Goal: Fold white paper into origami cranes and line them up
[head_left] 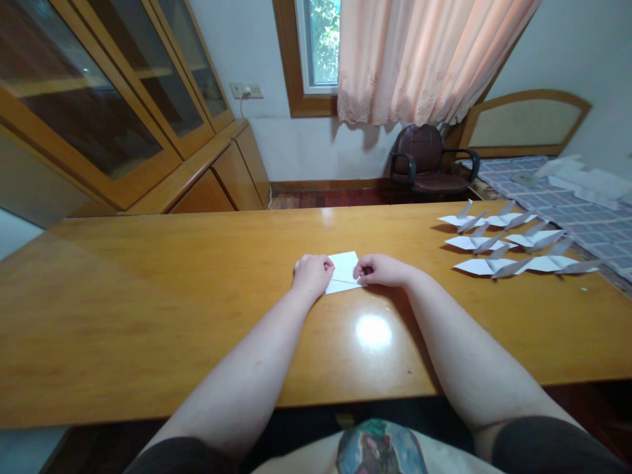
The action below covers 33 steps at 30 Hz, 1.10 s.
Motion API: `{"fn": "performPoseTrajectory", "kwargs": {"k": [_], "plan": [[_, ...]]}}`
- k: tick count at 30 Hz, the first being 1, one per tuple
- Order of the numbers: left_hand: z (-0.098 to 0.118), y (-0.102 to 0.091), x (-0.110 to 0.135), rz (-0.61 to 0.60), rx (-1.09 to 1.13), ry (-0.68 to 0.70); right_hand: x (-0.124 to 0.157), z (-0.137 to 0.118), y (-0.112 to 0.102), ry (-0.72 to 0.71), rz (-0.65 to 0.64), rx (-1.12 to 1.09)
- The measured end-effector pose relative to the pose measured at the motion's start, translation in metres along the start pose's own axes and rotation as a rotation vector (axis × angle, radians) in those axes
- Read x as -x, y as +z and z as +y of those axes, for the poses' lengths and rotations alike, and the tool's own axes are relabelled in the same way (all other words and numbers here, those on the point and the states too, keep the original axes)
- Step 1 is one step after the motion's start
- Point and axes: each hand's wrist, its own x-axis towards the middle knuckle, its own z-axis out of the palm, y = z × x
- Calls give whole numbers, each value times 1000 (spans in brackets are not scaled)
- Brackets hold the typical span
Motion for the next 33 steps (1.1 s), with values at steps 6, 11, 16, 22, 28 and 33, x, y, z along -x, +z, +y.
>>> {"fn": "performPoseTrajectory", "kwargs": {"k": [6,11,16,22,28,33], "plan": [[-1,1,0,14,-2,0,-1,3,1,-4,19,-7],[0,0,1,7,-6,-1,-3,5,2,-13,11,17],[0,0,1,6,-8,-4,-1,2,1,-7,11,29],[1,-1,1,3,-12,-9,2,1,-2,-10,22,-21],[2,-2,1,-10,-10,-19,3,-2,-2,52,28,41],[1,-1,1,-2,-18,-13,2,0,-2,82,3,87]]}}
